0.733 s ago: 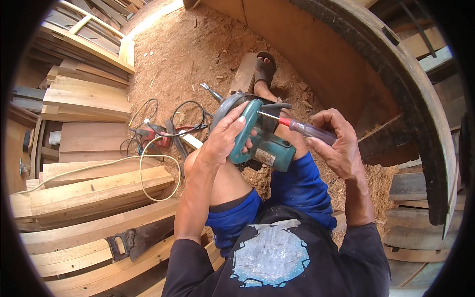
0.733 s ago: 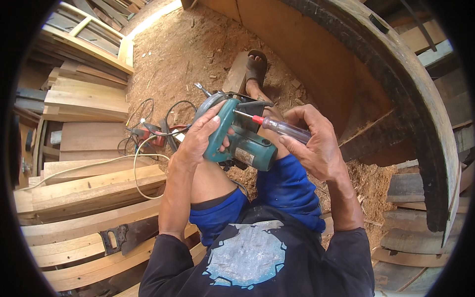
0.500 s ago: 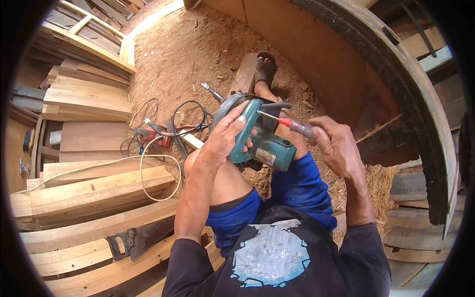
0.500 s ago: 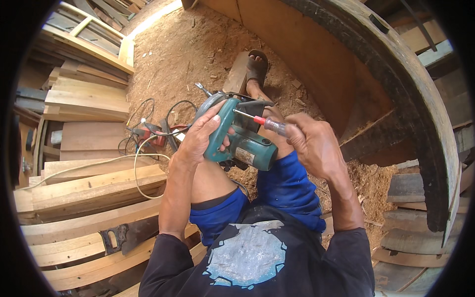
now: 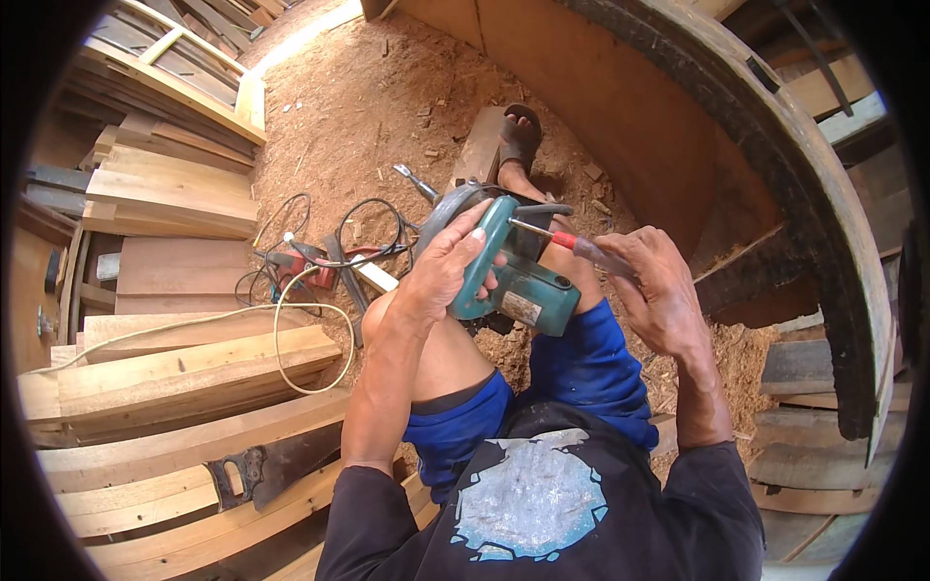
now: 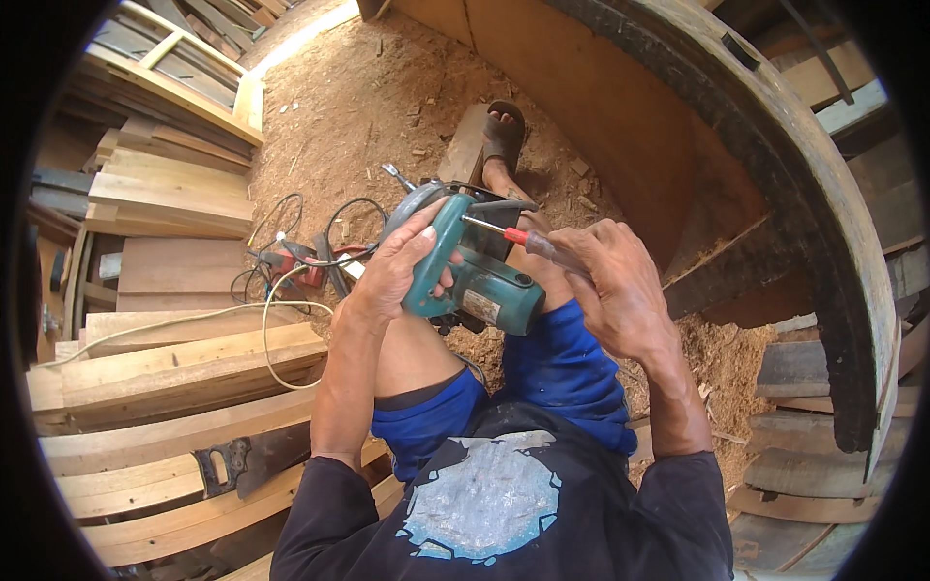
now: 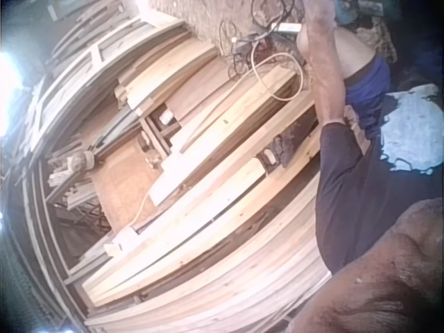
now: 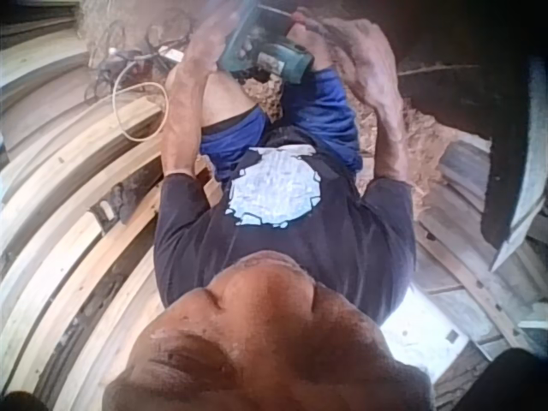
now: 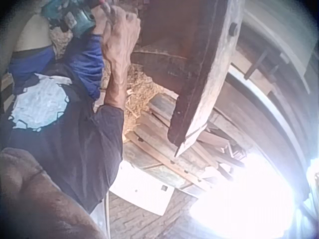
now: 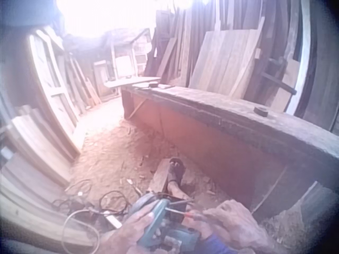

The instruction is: The person operates a circular saw on a piece of wood, checks a connection, and uses a screwdriver to tighten components on the tool.

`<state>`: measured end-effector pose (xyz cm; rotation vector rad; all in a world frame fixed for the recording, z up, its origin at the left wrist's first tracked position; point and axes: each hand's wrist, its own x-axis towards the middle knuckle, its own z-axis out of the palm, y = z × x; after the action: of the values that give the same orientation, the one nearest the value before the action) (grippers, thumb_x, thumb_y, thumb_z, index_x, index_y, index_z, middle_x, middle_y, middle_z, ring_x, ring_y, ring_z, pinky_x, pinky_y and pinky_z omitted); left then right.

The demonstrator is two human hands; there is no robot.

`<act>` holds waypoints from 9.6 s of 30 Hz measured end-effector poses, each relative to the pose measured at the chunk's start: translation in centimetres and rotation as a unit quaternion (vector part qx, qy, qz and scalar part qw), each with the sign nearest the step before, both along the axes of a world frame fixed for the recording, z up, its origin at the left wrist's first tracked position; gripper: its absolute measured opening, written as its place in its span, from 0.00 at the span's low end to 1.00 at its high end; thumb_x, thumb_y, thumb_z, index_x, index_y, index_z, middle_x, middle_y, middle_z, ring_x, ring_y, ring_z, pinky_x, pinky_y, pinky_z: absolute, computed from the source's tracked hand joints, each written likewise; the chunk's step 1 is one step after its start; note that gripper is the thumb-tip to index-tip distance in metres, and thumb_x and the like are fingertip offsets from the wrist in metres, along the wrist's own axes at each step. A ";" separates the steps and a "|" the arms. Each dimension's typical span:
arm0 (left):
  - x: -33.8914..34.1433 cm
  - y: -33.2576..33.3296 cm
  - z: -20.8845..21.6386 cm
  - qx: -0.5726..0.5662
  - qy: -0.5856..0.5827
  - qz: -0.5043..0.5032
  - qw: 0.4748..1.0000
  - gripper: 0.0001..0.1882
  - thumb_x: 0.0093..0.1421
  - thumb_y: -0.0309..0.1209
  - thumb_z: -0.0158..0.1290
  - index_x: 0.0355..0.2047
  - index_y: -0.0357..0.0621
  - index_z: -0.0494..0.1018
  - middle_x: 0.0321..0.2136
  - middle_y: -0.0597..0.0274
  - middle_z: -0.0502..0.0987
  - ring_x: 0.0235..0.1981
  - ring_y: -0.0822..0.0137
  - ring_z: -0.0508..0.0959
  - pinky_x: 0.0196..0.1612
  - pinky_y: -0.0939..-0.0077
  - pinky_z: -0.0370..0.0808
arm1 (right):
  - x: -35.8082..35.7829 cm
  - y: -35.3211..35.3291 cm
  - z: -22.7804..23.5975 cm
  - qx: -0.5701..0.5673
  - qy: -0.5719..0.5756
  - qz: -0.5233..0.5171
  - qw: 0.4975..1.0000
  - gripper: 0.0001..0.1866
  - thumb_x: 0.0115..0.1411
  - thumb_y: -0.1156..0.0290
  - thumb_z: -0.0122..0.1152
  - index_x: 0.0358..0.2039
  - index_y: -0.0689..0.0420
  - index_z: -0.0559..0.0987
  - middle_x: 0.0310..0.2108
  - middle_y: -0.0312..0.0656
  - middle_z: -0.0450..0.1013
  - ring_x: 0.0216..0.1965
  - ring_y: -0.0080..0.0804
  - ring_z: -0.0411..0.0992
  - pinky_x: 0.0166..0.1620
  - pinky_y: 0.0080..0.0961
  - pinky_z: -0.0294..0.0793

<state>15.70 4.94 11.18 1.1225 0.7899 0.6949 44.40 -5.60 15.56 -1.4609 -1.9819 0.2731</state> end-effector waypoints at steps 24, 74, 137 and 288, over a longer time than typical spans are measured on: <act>0.0 0.1 -0.2 0.000 0.004 -0.002 1.000 0.32 0.76 0.40 0.46 0.76 0.46 0.55 0.38 0.58 0.80 0.28 0.73 0.80 0.32 0.78 0.81 | -0.1 0.0 -0.1 0.003 0.038 -0.042 0.998 0.21 0.55 0.77 0.61 0.51 0.63 0.79 0.40 0.56 0.79 0.42 0.59 0.78 0.49 0.43 0.77; 0.0 0.1 -0.4 0.001 -0.008 0.004 1.000 0.31 0.75 0.41 0.48 0.75 0.47 0.58 0.40 0.59 0.80 0.28 0.75 0.78 0.33 0.80 0.79 | -9.7 7.3 -2.6 -0.034 0.194 -0.058 0.979 0.11 0.63 0.68 0.67 0.38 0.63 0.80 0.28 0.48 0.76 0.30 0.36 0.75 0.38 0.37 0.74; 0.0 -0.3 -0.4 0.001 -0.008 0.000 1.000 0.25 0.76 0.40 0.46 0.70 0.47 0.65 0.40 0.62 0.80 0.30 0.76 0.79 0.33 0.81 0.79 | -9.6 7.2 -1.7 0.036 0.044 -0.016 0.998 0.11 0.51 0.79 0.66 0.34 0.64 0.74 0.53 0.65 0.70 0.43 0.65 0.76 0.45 0.52 0.78; 3.2 2.4 8.3 0.032 0.078 -0.120 0.989 0.41 0.66 0.32 0.58 0.76 0.42 0.54 0.40 0.57 0.78 0.30 0.72 0.80 0.36 0.74 0.81 | 2.6 -1.6 -2.7 -0.063 0.229 -0.005 0.971 0.18 0.62 0.74 0.59 0.51 0.67 0.82 0.46 0.59 0.81 0.48 0.56 0.80 0.53 0.41 0.78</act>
<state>18.90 7.38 19.47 1.3174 0.7516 0.4365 47.04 -7.18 12.88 -1.3369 -1.6056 0.6778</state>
